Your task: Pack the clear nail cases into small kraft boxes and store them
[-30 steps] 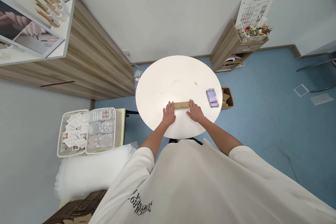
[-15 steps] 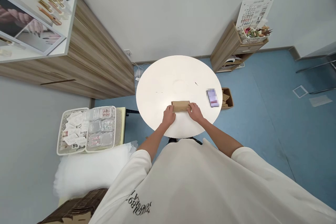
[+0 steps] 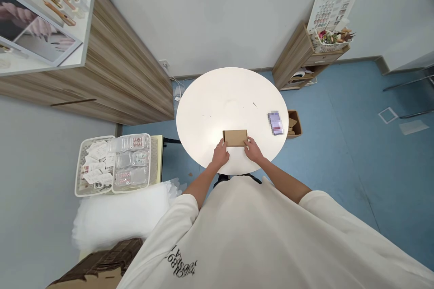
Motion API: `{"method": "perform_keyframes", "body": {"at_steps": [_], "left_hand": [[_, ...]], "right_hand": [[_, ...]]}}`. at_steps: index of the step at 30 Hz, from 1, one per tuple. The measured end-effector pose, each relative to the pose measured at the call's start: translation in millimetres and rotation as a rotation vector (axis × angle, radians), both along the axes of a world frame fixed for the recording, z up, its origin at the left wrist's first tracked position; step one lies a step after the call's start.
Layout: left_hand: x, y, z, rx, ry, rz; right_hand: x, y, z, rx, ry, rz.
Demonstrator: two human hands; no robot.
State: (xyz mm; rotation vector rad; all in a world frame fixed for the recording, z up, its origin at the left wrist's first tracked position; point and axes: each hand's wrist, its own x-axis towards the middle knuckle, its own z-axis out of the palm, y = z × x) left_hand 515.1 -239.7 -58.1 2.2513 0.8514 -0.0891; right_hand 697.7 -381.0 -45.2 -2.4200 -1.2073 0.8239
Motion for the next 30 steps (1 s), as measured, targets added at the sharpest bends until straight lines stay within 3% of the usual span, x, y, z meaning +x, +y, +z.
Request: {"method": "perform_keyframes", "body": {"at_steps": [7,18,24,30], "left_hand": [[20,12,1.1,-0.110,-0.065,0.070],[7,16,-0.1,-0.276,-0.120,0.060],[24,15,13.6,-0.227,-0.143,0.031],[61,9,37.6,-0.160,-0.197,0.031]], "right_hand": [[-4,3,-1.0,-0.046,0.014,-0.059],[-27,0,11.0,0.015,0.167,-0.271],[-30,-15,14.8,0.061,0.154,-0.381],[0,-27,20.2,0.245,0.081,-0.457]]}}
